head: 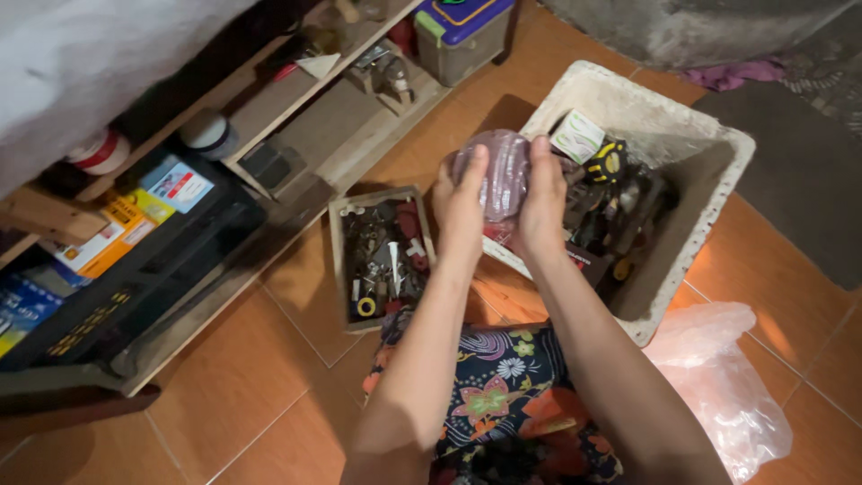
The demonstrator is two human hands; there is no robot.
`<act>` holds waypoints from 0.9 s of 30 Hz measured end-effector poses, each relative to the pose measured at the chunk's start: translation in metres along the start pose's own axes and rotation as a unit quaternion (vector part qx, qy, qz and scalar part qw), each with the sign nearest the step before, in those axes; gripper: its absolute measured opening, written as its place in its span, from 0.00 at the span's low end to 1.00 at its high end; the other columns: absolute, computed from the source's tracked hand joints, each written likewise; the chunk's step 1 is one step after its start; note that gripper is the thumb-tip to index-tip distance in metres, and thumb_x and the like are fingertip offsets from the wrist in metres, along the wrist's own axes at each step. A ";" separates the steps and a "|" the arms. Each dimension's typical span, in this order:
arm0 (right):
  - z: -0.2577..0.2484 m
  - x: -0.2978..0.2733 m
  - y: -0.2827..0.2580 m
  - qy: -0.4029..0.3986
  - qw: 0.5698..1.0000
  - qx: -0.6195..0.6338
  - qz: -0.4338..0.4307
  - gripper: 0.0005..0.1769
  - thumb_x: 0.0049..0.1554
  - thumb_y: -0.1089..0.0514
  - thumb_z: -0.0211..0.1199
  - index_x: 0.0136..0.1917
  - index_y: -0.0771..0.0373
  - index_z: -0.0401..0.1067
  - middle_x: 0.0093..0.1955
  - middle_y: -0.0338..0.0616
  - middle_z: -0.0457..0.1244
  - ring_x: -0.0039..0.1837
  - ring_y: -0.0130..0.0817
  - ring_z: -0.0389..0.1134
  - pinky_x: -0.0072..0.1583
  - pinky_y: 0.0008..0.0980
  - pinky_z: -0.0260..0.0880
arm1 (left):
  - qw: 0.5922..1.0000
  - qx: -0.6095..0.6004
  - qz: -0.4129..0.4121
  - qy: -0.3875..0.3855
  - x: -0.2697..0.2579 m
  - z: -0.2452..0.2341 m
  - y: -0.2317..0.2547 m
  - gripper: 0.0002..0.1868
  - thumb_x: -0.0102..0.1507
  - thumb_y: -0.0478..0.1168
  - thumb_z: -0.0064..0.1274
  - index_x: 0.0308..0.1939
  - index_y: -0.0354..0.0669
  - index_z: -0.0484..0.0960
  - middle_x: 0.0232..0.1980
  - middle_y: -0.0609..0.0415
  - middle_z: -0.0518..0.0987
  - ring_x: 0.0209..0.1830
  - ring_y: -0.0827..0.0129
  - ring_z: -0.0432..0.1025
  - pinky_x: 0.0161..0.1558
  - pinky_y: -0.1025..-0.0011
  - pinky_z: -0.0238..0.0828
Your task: The person sits on the floor and organizes items from a wooden toolbox into a white styrofoam box. They handle sanding discs, small hardware, a packaged tool, a wooden stick, and a green power tool with a cord, placing them into the box.
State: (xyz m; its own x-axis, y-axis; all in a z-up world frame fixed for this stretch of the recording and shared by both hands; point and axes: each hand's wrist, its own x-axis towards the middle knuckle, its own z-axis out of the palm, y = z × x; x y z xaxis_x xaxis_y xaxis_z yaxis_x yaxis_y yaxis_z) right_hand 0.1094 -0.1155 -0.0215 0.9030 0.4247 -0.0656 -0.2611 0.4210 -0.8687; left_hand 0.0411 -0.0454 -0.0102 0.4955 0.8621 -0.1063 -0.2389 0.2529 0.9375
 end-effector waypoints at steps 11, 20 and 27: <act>-0.004 -0.002 -0.035 -0.159 0.978 -0.005 0.139 0.25 0.55 0.60 0.67 0.64 0.67 0.68 0.58 0.47 0.67 0.58 0.37 0.71 0.60 0.40 0.75 | 0.976 0.196 0.046 0.087 0.000 -0.002 0.015 0.47 0.56 0.58 0.65 0.72 0.34 0.68 0.65 0.31 0.75 0.63 0.51 0.72 0.63 0.64 0.66; -0.081 0.075 -0.050 0.023 0.991 0.057 0.117 0.32 0.50 0.62 0.68 0.66 0.74 0.64 0.58 0.58 0.67 0.57 0.52 0.73 0.55 0.65 0.75 | 0.969 0.187 -0.018 -0.158 0.040 -0.014 -0.039 0.46 0.67 0.64 0.49 0.77 0.34 0.57 0.71 0.36 0.71 0.72 0.55 0.68 0.69 0.66 0.62; -0.179 0.120 0.053 0.154 0.976 0.018 0.150 0.30 0.46 0.64 0.68 0.63 0.66 0.68 0.58 0.53 0.66 0.54 0.55 0.72 0.52 0.69 0.76 | 0.639 0.724 -0.086 -0.247 0.064 -0.034 -0.119 0.42 0.65 0.59 0.52 0.76 0.40 0.58 0.74 0.35 0.64 0.75 0.42 0.57 0.75 0.47 0.50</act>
State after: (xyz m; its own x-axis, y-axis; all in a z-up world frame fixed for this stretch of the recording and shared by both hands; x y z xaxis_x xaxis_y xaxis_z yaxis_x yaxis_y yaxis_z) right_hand 0.2648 -0.1855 -0.1636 0.8422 0.2752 -0.4636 -0.5366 0.3456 -0.7698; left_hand 0.0730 -0.0056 -0.1401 0.6986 0.5426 -0.4664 0.6999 -0.6534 0.2884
